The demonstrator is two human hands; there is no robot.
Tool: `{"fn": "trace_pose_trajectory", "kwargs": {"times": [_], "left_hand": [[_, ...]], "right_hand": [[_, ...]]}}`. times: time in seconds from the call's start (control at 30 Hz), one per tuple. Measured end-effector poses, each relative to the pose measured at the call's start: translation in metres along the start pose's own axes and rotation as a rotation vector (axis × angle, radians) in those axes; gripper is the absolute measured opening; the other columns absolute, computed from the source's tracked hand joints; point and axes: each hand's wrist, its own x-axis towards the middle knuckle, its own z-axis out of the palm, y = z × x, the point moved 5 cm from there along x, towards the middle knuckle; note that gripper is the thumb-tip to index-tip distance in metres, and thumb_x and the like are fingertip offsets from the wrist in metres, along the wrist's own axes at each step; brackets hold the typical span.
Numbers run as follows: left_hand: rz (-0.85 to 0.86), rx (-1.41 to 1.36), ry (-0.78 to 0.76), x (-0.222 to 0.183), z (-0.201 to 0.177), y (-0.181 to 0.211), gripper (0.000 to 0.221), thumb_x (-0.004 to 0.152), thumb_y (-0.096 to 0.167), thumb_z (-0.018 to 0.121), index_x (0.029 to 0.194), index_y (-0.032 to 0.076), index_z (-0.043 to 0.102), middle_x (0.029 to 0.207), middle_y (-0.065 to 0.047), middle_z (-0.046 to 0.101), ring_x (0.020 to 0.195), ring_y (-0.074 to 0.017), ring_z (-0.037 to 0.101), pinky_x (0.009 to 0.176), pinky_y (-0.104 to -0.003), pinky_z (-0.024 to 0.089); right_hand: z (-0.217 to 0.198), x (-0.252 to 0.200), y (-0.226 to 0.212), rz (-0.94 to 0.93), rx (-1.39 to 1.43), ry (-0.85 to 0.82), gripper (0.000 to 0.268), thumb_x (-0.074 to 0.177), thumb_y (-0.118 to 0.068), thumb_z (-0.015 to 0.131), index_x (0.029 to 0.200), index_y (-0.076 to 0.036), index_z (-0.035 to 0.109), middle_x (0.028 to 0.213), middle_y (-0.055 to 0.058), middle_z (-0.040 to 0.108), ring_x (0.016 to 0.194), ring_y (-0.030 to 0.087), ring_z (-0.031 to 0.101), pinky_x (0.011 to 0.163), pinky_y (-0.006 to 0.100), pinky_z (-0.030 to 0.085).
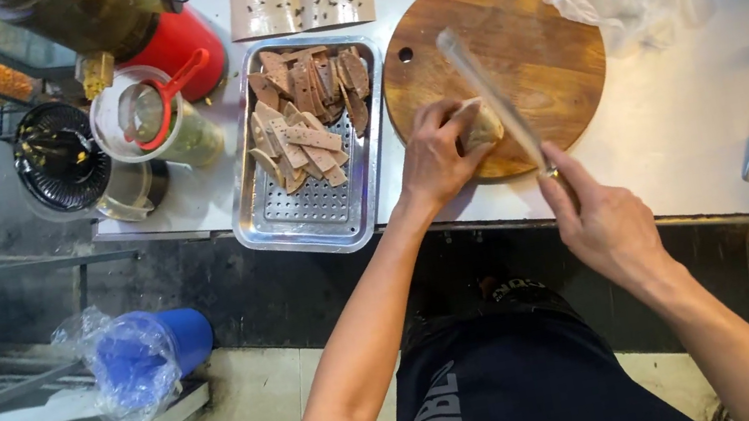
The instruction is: Slicing pieces of Vietnamese ham into thin strips on a wooden cutting board using a kitchen knife.
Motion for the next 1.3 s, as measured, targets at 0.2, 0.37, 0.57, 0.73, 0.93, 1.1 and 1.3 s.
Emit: {"fn": "trace_pose_trajectory", "kwargs": {"times": [0.2,0.37,0.57,0.73,0.93,1.1,1.3], "left_hand": [[-0.056,0.011,0.095,-0.008,0.012,-0.011,0.045,0.075,0.023,0.085,0.115,0.007,0.074,0.124,-0.013,0.068,0.121,-0.0338,0.059,0.104,-0.043,0.052],[0.008,-0.004,0.079,-0.009,0.006,-0.013,0.043,0.075,0.022,0.086,0.114,0.008,0.074,0.124,-0.01,0.07,0.12,-0.0342,0.061,0.102,-0.044,0.053],[0.012,0.0,0.059,-0.008,0.005,-0.015,0.041,0.076,0.023,0.087,0.112,0.008,0.075,0.123,-0.009,0.071,0.118,-0.0341,0.062,0.101,-0.043,0.053],[0.004,0.007,0.045,-0.009,0.02,-0.03,0.043,0.076,0.023,0.087,0.113,0.006,0.074,0.124,-0.009,0.071,0.121,-0.0321,0.062,0.102,-0.042,0.054],[-0.02,0.018,0.019,-0.007,0.016,-0.027,0.041,0.079,0.029,0.087,0.111,0.007,0.076,0.125,-0.009,0.072,0.124,-0.0299,0.062,0.104,-0.041,0.054],[0.019,-0.008,0.041,-0.005,0.0,-0.014,0.042,0.081,0.027,0.086,0.117,0.006,0.075,0.127,-0.015,0.069,0.122,-0.033,0.062,0.101,-0.042,0.054],[-0.027,-0.085,0.044,-0.01,0.006,-0.027,0.04,0.077,0.02,0.085,0.113,0.005,0.076,0.125,-0.012,0.072,0.121,-0.031,0.065,0.103,-0.039,0.054]], "right_hand": [[0.0,-0.02,-0.008,0.098,-0.218,-0.094,0.052,0.102,-0.046,0.044,0.151,-0.028,0.049,0.079,0.023,0.073,0.076,0.048,0.071,0.071,0.058,0.056],[-0.005,-0.03,-0.016,0.151,-0.23,-0.137,0.051,0.103,-0.047,0.042,0.15,-0.029,0.048,0.078,0.023,0.073,0.076,0.048,0.071,0.069,0.058,0.056],[-0.003,-0.03,-0.014,0.14,-0.231,-0.15,0.051,0.103,-0.047,0.039,0.151,-0.031,0.047,0.076,0.023,0.072,0.075,0.049,0.07,0.069,0.058,0.056],[-0.009,-0.034,-0.007,0.246,-0.288,-0.274,0.055,0.104,-0.047,0.036,0.157,-0.033,0.038,0.071,0.023,0.073,0.07,0.047,0.072,0.069,0.056,0.058],[0.002,0.001,0.001,0.129,-0.264,-0.215,0.051,0.103,-0.045,0.039,0.15,-0.027,0.048,0.072,0.026,0.071,0.071,0.049,0.07,0.07,0.058,0.056],[0.002,0.019,-0.006,0.105,-0.236,-0.183,0.049,0.105,-0.045,0.041,0.149,-0.026,0.051,0.073,0.028,0.07,0.072,0.051,0.069,0.071,0.058,0.055],[-0.013,-0.036,-0.002,0.161,-0.235,-0.186,0.049,0.103,-0.045,0.04,0.148,-0.03,0.05,0.077,0.026,0.071,0.076,0.051,0.068,0.072,0.059,0.054]]}}
